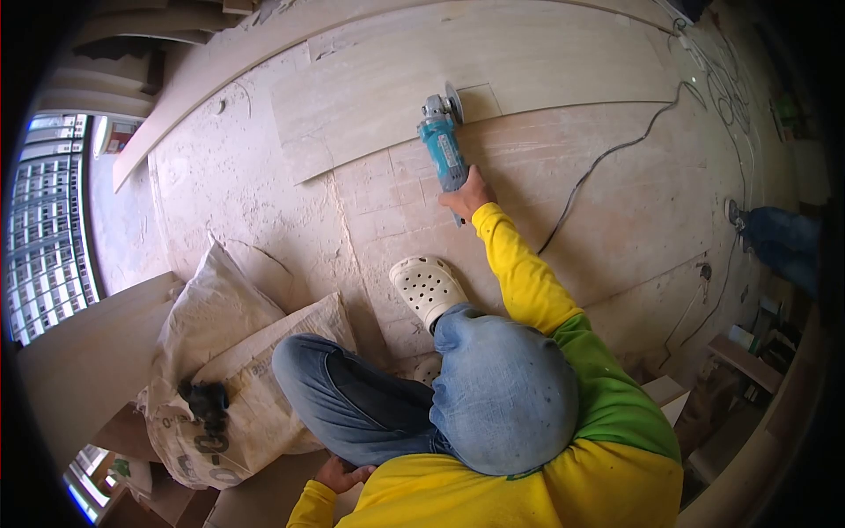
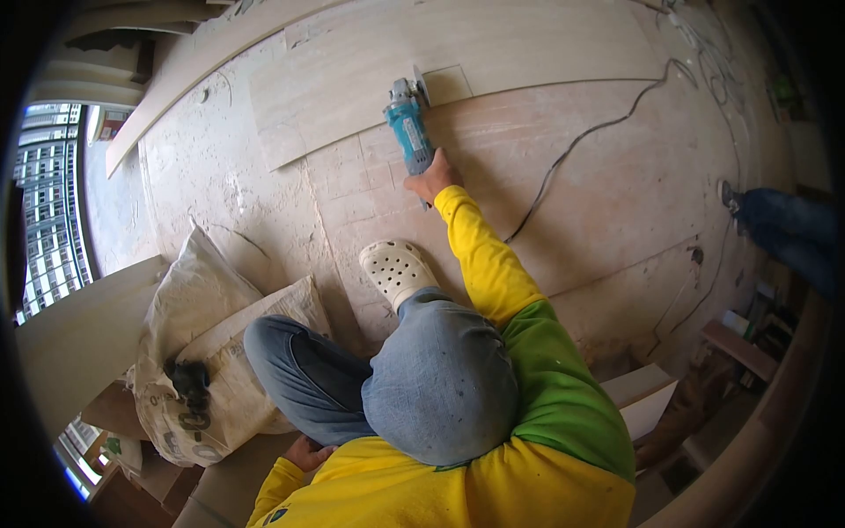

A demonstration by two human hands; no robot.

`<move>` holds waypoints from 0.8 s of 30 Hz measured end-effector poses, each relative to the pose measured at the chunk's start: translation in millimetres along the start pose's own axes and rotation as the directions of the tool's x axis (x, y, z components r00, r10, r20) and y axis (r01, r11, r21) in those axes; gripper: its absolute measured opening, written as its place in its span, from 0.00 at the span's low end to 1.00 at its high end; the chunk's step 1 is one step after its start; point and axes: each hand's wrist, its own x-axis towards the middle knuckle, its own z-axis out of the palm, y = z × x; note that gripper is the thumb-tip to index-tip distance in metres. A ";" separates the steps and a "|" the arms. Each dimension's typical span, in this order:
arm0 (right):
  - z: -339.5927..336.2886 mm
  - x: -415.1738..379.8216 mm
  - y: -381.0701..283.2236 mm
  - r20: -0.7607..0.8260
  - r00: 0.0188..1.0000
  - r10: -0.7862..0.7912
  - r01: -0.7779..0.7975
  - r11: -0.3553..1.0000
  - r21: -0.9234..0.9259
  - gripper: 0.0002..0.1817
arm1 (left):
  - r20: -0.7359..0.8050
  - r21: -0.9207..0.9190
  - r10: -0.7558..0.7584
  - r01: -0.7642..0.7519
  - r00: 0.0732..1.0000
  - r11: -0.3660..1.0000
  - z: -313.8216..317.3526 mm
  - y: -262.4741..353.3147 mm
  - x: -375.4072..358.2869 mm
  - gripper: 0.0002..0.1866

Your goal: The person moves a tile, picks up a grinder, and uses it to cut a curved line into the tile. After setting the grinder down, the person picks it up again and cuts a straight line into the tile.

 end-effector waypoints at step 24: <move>-12.2 -2.1 -10.8 0.108 0.993 0.039 -0.035 0.999 -0.040 0.51 | -0.009 -0.053 -0.009 0.008 1.000 0.999 2.4 9.4 -3.3 0.52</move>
